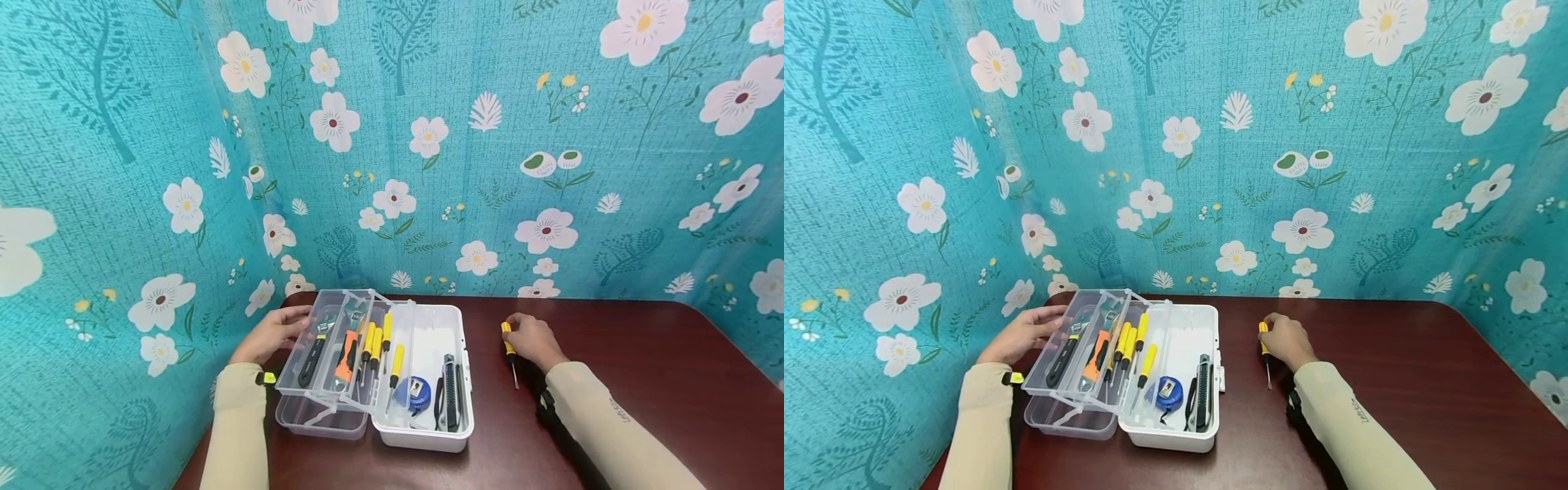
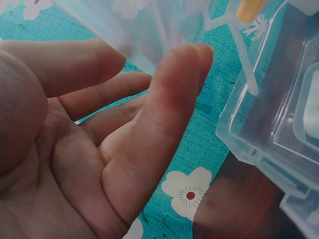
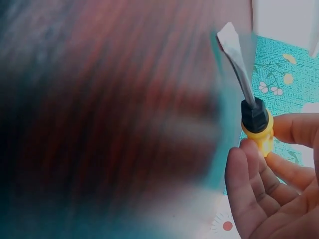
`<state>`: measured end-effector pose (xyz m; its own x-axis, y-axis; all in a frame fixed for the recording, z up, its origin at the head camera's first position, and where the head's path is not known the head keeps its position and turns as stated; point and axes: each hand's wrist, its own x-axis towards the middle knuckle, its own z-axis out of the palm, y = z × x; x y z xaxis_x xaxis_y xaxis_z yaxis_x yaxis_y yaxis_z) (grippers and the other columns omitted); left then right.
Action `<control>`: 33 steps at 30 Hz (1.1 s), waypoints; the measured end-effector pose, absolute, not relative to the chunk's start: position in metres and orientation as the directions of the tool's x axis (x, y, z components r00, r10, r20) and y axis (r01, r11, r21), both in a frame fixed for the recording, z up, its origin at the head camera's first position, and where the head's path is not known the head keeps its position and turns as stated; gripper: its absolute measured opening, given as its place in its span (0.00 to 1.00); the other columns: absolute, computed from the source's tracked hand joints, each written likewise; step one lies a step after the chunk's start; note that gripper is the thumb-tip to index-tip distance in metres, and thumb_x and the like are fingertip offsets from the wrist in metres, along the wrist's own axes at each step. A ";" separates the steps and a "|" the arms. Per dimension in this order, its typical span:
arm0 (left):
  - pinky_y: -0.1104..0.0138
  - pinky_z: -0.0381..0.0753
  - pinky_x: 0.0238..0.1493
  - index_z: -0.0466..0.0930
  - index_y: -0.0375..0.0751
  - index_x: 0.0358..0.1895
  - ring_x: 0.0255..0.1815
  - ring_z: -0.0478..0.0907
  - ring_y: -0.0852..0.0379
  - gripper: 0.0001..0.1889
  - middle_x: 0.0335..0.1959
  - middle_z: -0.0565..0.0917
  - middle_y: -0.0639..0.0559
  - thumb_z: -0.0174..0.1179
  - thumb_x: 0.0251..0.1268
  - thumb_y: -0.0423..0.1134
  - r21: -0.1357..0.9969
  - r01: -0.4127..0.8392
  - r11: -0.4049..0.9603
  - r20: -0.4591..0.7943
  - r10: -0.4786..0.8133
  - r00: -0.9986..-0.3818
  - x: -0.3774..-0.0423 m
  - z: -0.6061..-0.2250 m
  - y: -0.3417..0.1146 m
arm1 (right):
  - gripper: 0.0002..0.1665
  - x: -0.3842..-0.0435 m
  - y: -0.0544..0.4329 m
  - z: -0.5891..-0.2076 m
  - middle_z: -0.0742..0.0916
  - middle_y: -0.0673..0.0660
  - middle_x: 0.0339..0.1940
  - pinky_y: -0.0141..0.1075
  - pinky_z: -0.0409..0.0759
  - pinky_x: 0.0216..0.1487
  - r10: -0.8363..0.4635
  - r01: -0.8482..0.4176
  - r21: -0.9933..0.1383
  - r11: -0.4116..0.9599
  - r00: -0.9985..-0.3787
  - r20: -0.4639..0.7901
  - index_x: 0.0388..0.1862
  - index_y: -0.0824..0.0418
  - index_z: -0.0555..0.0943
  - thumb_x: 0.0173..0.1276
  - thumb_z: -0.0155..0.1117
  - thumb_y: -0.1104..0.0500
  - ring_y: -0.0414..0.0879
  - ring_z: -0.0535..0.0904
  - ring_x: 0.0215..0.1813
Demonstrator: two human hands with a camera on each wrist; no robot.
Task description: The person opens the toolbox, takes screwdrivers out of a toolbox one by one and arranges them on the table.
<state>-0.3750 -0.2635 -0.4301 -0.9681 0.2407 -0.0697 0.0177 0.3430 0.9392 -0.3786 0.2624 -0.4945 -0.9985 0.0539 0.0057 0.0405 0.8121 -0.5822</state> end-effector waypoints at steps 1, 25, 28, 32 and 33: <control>0.54 0.83 0.42 0.66 0.35 0.70 0.45 0.83 0.45 0.25 0.55 0.79 0.38 0.55 0.74 0.40 0.939 0.015 0.344 -0.071 0.237 -0.969 -0.375 -0.430 -0.263 | 0.27 -0.379 0.262 -0.494 0.83 0.66 0.44 0.45 0.80 0.37 0.057 0.047 -0.572 0.819 -0.998 0.000 0.58 0.71 0.75 0.64 0.66 0.58 0.53 0.77 0.36; 0.54 0.83 0.43 0.67 0.36 0.69 0.45 0.83 0.45 0.25 0.54 0.80 0.38 0.56 0.73 0.40 0.939 0.016 0.344 -0.069 0.234 -0.970 -0.375 -0.430 -0.264 | 0.28 -0.381 0.267 -0.498 0.83 0.66 0.45 0.53 0.79 0.42 0.027 0.056 -0.495 0.867 -0.997 -0.066 0.56 0.71 0.77 0.61 0.68 0.56 0.55 0.77 0.38; 0.54 0.83 0.43 0.67 0.36 0.69 0.45 0.83 0.45 0.26 0.55 0.80 0.38 0.57 0.72 0.41 0.939 0.016 0.345 -0.069 0.233 -0.970 -0.375 -0.430 -0.264 | 0.28 -0.381 0.266 -0.498 0.83 0.66 0.45 0.53 0.79 0.42 0.028 0.058 -0.495 0.867 -0.997 -0.067 0.55 0.71 0.77 0.61 0.68 0.56 0.55 0.77 0.38; 0.54 0.83 0.43 0.68 0.37 0.69 0.45 0.83 0.45 0.25 0.55 0.79 0.39 0.57 0.72 0.41 0.936 0.012 0.351 -0.073 0.228 -0.971 -0.375 -0.430 -0.263 | 0.29 -0.380 0.266 -0.497 0.83 0.67 0.45 0.53 0.80 0.42 0.033 0.066 -0.492 0.868 -0.997 -0.077 0.56 0.72 0.76 0.61 0.69 0.55 0.55 0.77 0.39; 0.54 0.83 0.43 0.68 0.37 0.69 0.45 0.83 0.45 0.25 0.55 0.79 0.39 0.57 0.72 0.41 0.935 0.011 0.353 -0.074 0.226 -0.971 -0.375 -0.430 -0.263 | 0.30 -0.380 0.266 -0.497 0.83 0.68 0.45 0.53 0.80 0.43 0.034 0.068 -0.490 0.869 -0.996 -0.079 0.57 0.73 0.76 0.61 0.69 0.55 0.56 0.77 0.39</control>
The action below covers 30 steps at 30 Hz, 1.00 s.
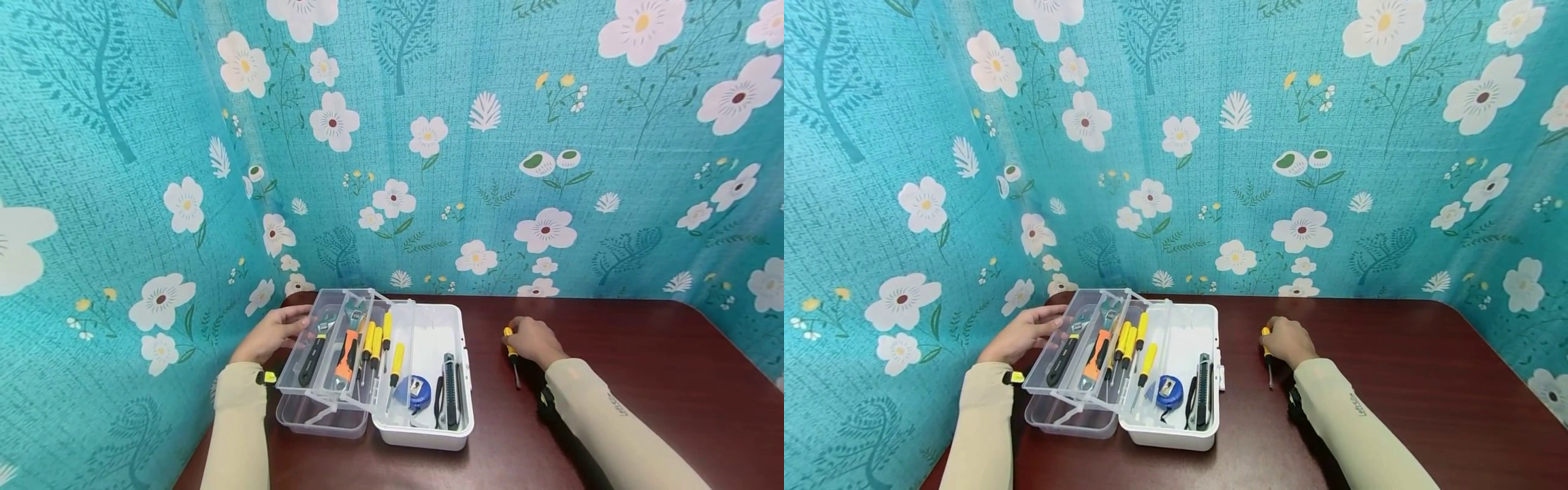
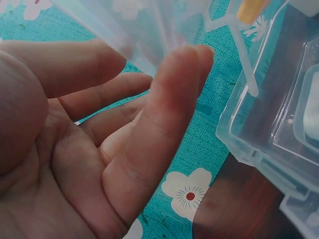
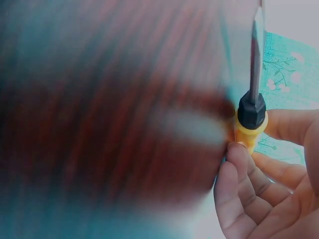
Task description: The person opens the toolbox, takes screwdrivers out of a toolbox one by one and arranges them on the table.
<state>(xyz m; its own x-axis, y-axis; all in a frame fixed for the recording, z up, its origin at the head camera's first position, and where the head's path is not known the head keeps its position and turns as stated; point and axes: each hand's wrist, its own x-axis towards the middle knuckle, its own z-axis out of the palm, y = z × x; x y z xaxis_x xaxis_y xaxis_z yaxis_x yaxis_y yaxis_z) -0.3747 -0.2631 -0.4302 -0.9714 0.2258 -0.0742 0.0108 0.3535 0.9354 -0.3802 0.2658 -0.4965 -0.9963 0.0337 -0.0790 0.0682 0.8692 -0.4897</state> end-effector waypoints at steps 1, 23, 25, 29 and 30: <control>0.54 0.83 0.43 0.68 0.37 0.69 0.45 0.83 0.45 0.25 0.55 0.80 0.39 0.57 0.73 0.41 0.935 0.010 0.354 -0.075 0.225 -0.971 -0.375 -0.430 -0.263 | 0.31 -0.379 0.266 -0.496 0.82 0.68 0.46 0.54 0.80 0.43 0.037 0.073 -0.490 0.869 -0.996 -0.082 0.57 0.73 0.75 0.61 0.69 0.55 0.56 0.77 0.39; 0.55 0.83 0.43 0.65 0.34 0.70 0.44 0.82 0.45 0.25 0.55 0.78 0.35 0.54 0.74 0.39 0.947 0.016 0.320 -0.072 0.264 -0.962 -0.370 -0.431 -0.268 | 0.29 -0.364 0.252 -0.469 0.82 0.70 0.51 0.53 0.81 0.43 0.047 0.038 -0.472 0.881 -0.999 0.007 0.60 0.72 0.74 0.68 0.63 0.53 0.56 0.80 0.40; 0.55 0.83 0.43 0.66 0.34 0.70 0.44 0.82 0.45 0.25 0.55 0.78 0.36 0.54 0.74 0.39 0.949 0.010 0.314 -0.075 0.260 -0.963 -0.370 -0.430 -0.268 | 0.28 -0.362 0.247 -0.465 0.82 0.70 0.51 0.52 0.81 0.43 0.035 0.020 -0.477 0.879 -0.999 0.022 0.60 0.71 0.75 0.68 0.63 0.53 0.55 0.80 0.39; 0.54 0.83 0.44 0.67 0.35 0.70 0.45 0.83 0.45 0.25 0.55 0.79 0.37 0.55 0.74 0.40 0.948 0.012 0.317 -0.076 0.264 -0.962 -0.372 -0.430 -0.266 | 0.26 -0.357 0.233 -0.454 0.83 0.67 0.49 0.51 0.82 0.42 0.020 -0.014 -0.494 0.869 -0.998 0.064 0.59 0.69 0.76 0.69 0.62 0.53 0.53 0.80 0.38; 0.54 0.82 0.44 0.67 0.37 0.69 0.45 0.83 0.45 0.25 0.55 0.79 0.37 0.56 0.73 0.40 0.948 0.007 0.317 -0.079 0.258 -0.963 -0.373 -0.430 -0.265 | 0.26 -0.356 0.229 -0.451 0.84 0.67 0.49 0.51 0.82 0.42 0.017 -0.022 -0.499 0.867 -0.997 0.074 0.59 0.68 0.77 0.69 0.62 0.53 0.53 0.80 0.38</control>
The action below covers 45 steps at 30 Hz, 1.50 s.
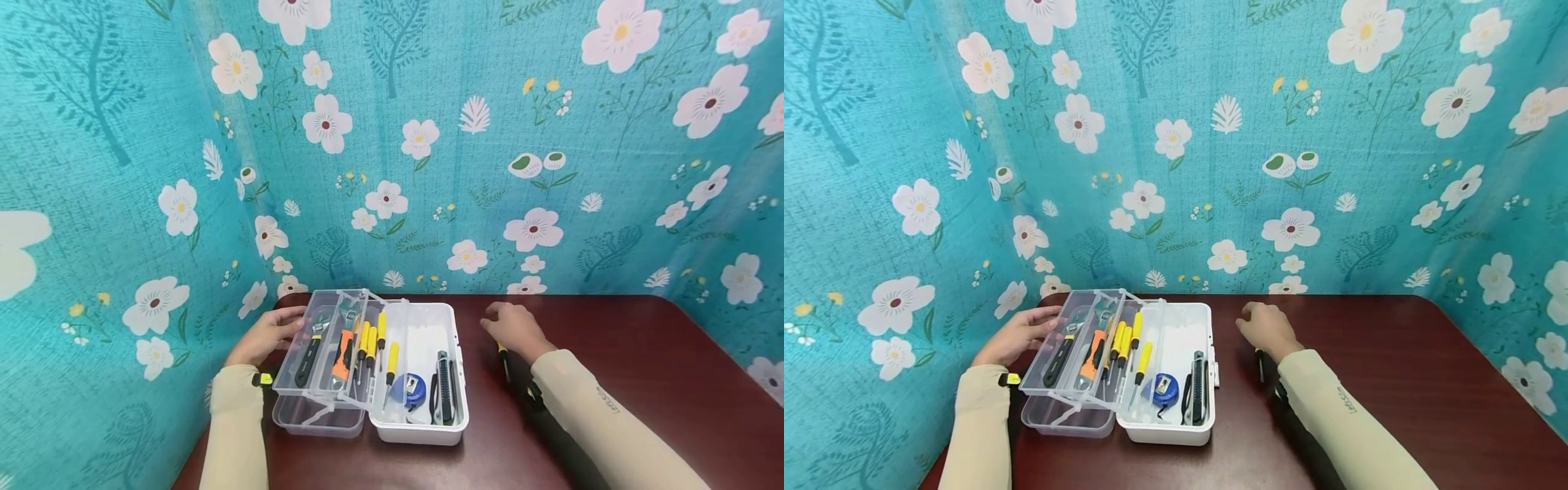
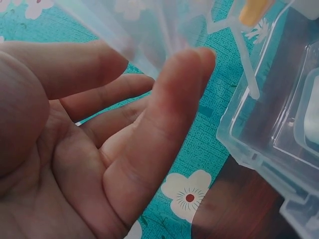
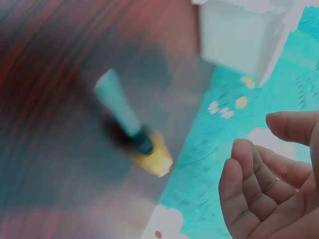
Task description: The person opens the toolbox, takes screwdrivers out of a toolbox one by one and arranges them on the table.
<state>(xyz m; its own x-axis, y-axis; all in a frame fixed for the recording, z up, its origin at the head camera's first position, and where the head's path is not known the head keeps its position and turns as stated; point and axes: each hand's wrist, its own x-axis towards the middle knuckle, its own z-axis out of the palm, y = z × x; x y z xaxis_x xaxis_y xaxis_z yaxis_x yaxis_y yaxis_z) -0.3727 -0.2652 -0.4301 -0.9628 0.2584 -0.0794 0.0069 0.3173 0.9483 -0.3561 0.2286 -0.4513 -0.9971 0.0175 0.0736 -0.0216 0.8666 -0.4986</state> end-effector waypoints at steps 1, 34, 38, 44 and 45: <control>0.54 0.82 0.44 0.67 0.36 0.69 0.45 0.83 0.45 0.25 0.55 0.79 0.37 0.56 0.73 0.40 0.947 0.012 0.321 -0.077 0.262 -0.962 -0.373 -0.430 -0.265 | 0.25 -0.356 0.224 -0.448 0.84 0.66 0.48 0.51 0.82 0.42 0.014 -0.030 -0.504 0.863 -0.996 0.084 0.58 0.68 0.77 0.69 0.62 0.53 0.53 0.81 0.39; 0.55 0.83 0.44 0.68 0.37 0.69 0.44 0.83 0.44 0.25 0.54 0.80 0.38 0.57 0.72 0.40 0.940 -0.017 0.341 -0.100 0.228 -0.968 -0.371 -0.435 -0.266 | 0.16 -0.328 0.079 -0.407 0.85 0.47 0.31 0.32 0.78 0.30 -0.370 -0.373 -0.528 0.763 -0.922 0.117 0.49 0.58 0.85 0.67 0.66 0.53 0.37 0.78 0.29; 0.54 0.83 0.44 0.68 0.38 0.69 0.44 0.83 0.44 0.25 0.53 0.80 0.39 0.58 0.72 0.41 0.942 -0.005 0.337 -0.087 0.228 -0.970 -0.372 -0.432 -0.263 | 0.17 -0.330 0.076 -0.406 0.85 0.47 0.31 0.32 0.78 0.30 -0.377 -0.377 -0.487 0.788 -0.921 0.101 0.49 0.58 0.85 0.65 0.68 0.52 0.38 0.77 0.29; 0.54 0.82 0.44 0.68 0.38 0.69 0.44 0.83 0.45 0.26 0.53 0.80 0.40 0.58 0.72 0.41 0.941 -0.010 0.339 -0.092 0.225 -0.970 -0.373 -0.432 -0.263 | 0.21 -0.330 0.068 -0.402 0.87 0.52 0.41 0.38 0.81 0.40 -0.409 -0.383 -0.450 0.807 -0.912 0.043 0.51 0.59 0.85 0.64 0.69 0.49 0.40 0.81 0.38; 0.54 0.82 0.44 0.68 0.38 0.69 0.44 0.83 0.45 0.25 0.53 0.80 0.40 0.57 0.72 0.40 0.941 -0.013 0.338 -0.095 0.226 -0.969 -0.373 -0.432 -0.263 | 0.21 -0.330 0.067 -0.403 0.87 0.53 0.43 0.39 0.81 0.42 -0.412 -0.386 -0.440 0.811 -0.910 0.041 0.51 0.59 0.85 0.64 0.69 0.49 0.41 0.81 0.39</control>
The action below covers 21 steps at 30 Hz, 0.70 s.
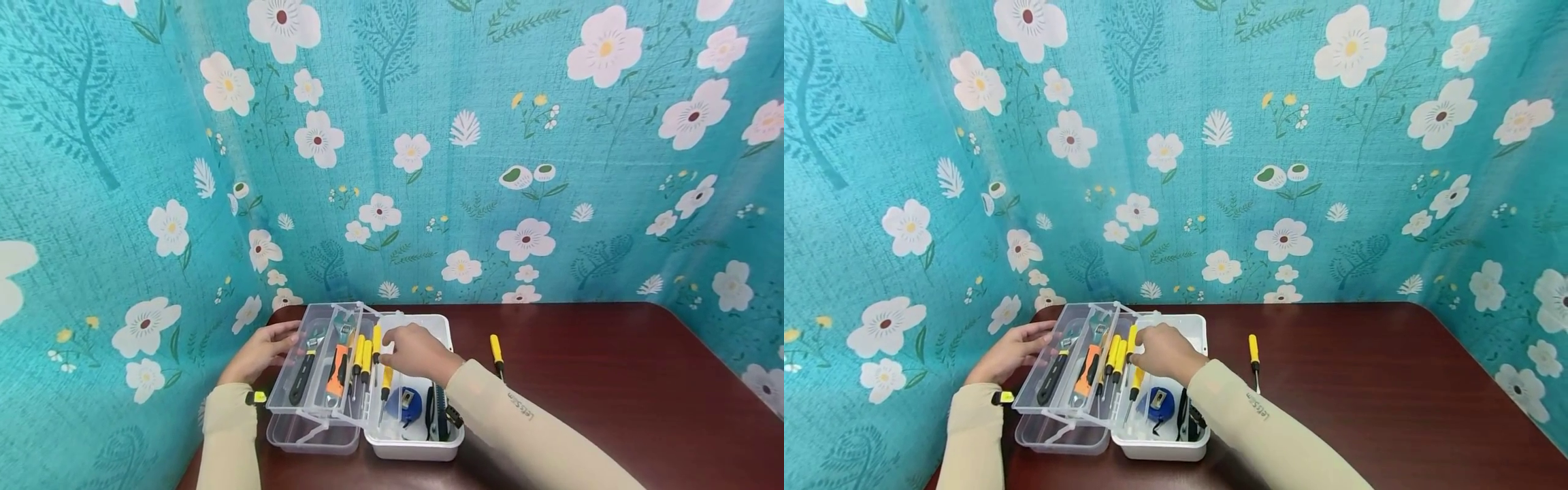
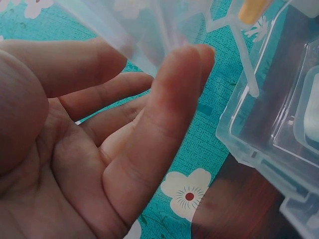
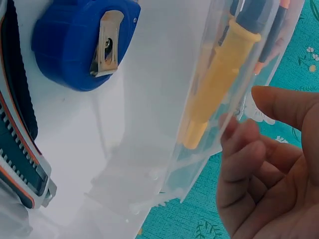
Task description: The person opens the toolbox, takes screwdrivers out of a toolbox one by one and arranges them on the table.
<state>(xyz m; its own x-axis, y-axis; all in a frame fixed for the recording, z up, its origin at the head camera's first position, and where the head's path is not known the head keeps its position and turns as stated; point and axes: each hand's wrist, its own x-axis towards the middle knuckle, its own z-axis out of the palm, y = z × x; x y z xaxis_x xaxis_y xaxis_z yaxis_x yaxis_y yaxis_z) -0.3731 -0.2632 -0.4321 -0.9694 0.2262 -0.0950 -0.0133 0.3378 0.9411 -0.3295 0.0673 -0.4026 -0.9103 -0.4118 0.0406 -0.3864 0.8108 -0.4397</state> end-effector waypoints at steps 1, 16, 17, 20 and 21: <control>0.54 0.82 0.44 0.68 0.38 0.69 0.44 0.82 0.45 0.25 0.53 0.80 0.40 0.57 0.72 0.40 0.941 -0.015 0.337 -0.097 0.228 -0.969 -0.373 -0.432 -0.263 | 0.21 -0.329 0.067 -0.403 0.87 0.53 0.44 0.40 0.81 0.44 -0.411 -0.387 -0.431 0.815 -0.911 0.039 0.51 0.59 0.85 0.64 0.69 0.48 0.42 0.81 0.40; 0.54 0.82 0.45 0.68 0.39 0.69 0.44 0.82 0.45 0.25 0.53 0.80 0.40 0.57 0.72 0.41 0.941 -0.034 0.336 -0.109 0.206 -0.972 -0.369 -0.439 -0.265 | 0.27 -0.326 0.055 -0.419 0.87 0.50 0.43 0.40 0.81 0.44 -0.392 -0.372 -0.318 0.872 -0.920 0.003 0.53 0.57 0.84 0.61 0.70 0.42 0.40 0.79 0.36; 0.53 0.82 0.44 0.68 0.39 0.69 0.44 0.83 0.45 0.25 0.53 0.80 0.40 0.57 0.72 0.41 0.943 -0.032 0.331 -0.105 0.204 -0.973 -0.369 -0.439 -0.265 | 0.27 -0.326 0.054 -0.419 0.87 0.50 0.43 0.40 0.81 0.44 -0.389 -0.370 -0.321 0.872 -0.921 0.007 0.53 0.57 0.84 0.61 0.70 0.43 0.40 0.78 0.36; 0.54 0.82 0.44 0.68 0.38 0.69 0.45 0.82 0.45 0.26 0.53 0.80 0.40 0.58 0.72 0.41 0.943 -0.018 0.331 -0.092 0.210 -0.973 -0.369 -0.438 -0.264 | 0.25 -0.326 0.053 -0.419 0.87 0.50 0.42 0.40 0.81 0.43 -0.372 -0.356 -0.343 0.869 -0.928 0.021 0.52 0.57 0.85 0.59 0.72 0.46 0.41 0.77 0.34; 0.54 0.82 0.44 0.68 0.38 0.69 0.45 0.82 0.45 0.25 0.53 0.80 0.40 0.57 0.72 0.41 0.942 -0.018 0.334 -0.093 0.210 -0.973 -0.369 -0.437 -0.263 | 0.24 -0.326 0.053 -0.419 0.87 0.50 0.41 0.39 0.81 0.42 -0.369 -0.353 -0.353 0.867 -0.929 0.024 0.51 0.57 0.85 0.58 0.73 0.47 0.40 0.76 0.33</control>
<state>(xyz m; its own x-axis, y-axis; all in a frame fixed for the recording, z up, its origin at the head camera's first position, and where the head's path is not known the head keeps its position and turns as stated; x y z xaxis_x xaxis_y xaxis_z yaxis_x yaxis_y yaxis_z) -0.3688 -0.2632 -0.4373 -0.9733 0.2099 -0.0925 -0.0176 0.3339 0.9424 -0.3263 0.0530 -0.4185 -0.9293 -0.3686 0.0238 -0.3528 0.8666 -0.3529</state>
